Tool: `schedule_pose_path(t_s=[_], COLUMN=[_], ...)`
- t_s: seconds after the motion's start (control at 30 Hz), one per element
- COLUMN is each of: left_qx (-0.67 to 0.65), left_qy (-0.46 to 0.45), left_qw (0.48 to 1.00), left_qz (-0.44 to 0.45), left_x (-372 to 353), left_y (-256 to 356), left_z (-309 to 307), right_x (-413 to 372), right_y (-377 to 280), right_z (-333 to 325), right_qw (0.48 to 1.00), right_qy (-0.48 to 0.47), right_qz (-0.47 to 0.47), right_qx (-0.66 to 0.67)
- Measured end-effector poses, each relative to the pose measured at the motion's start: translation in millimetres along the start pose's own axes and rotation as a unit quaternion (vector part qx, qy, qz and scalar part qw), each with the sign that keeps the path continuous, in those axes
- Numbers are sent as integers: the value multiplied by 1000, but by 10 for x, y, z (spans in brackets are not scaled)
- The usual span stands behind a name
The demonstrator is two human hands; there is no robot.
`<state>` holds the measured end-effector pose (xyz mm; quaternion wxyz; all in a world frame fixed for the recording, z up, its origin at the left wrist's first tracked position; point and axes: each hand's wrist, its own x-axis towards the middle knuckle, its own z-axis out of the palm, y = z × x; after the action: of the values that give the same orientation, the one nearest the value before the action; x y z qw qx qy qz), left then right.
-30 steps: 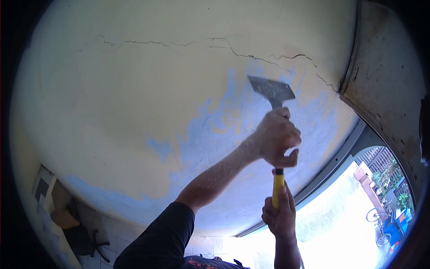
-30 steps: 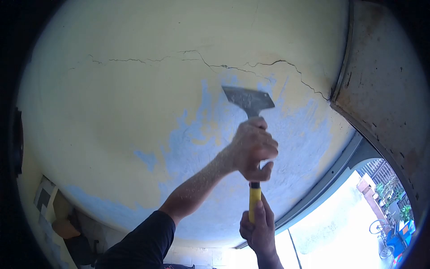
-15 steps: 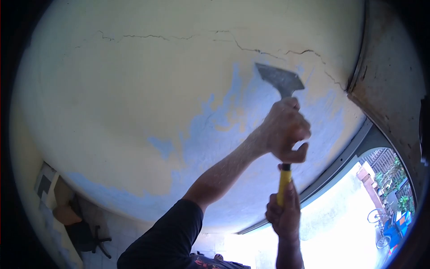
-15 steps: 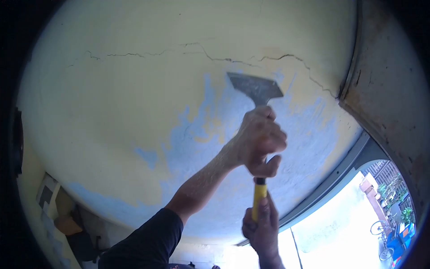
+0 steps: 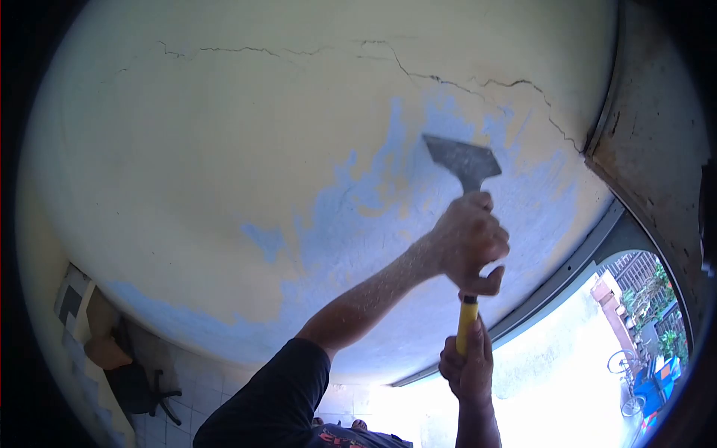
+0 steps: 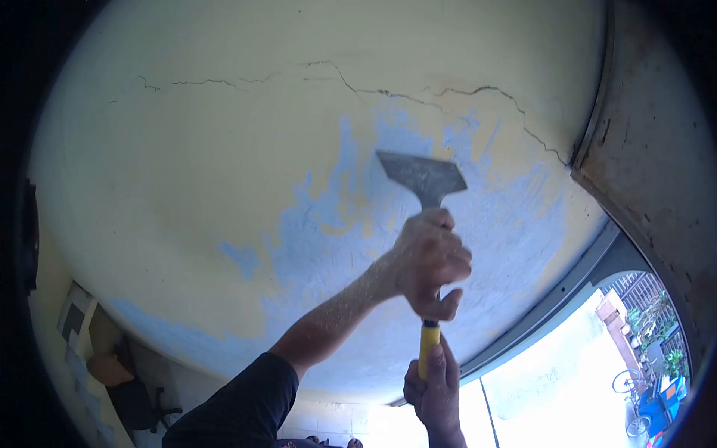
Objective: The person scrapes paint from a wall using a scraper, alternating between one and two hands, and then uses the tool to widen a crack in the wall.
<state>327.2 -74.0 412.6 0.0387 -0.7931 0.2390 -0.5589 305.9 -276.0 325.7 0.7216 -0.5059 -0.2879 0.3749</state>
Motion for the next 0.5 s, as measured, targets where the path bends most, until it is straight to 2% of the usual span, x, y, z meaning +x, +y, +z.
schedule_pose_path(t_s=[0.1, 0.13, 0.23, 0.33, 0.37, 0.5], left_qx=[-24, -49, -34, -53, -71, -19], left_qy=[-8, 16, 17, 0, -4, -27], left_qw=[1000, 999, 999, 998, 997, 999], left_qz=[3, 5, 1, -15, -35, -5], left_x=[158, 211, 162, -73, -123, -45], left_y=[-79, -77, 63, 185, 175, 42], left_z=[-134, -192, -231, -120, -87, -28], right_x=[-6, -32, -165, -290, -250, -45], right_y=[-114, -150, -131, -25, 4, 55], right_z=[165, 224, 193, 104, 81, 32], right_qw=[1000, 1000, 999, 999, 999, 999], right_qy=[1, -4, -25, -13, -13, 6], right_qz=[-6, -12, -29, 31, 30, 30], right_qx=[19, 20, 10, 29, 28, 21])
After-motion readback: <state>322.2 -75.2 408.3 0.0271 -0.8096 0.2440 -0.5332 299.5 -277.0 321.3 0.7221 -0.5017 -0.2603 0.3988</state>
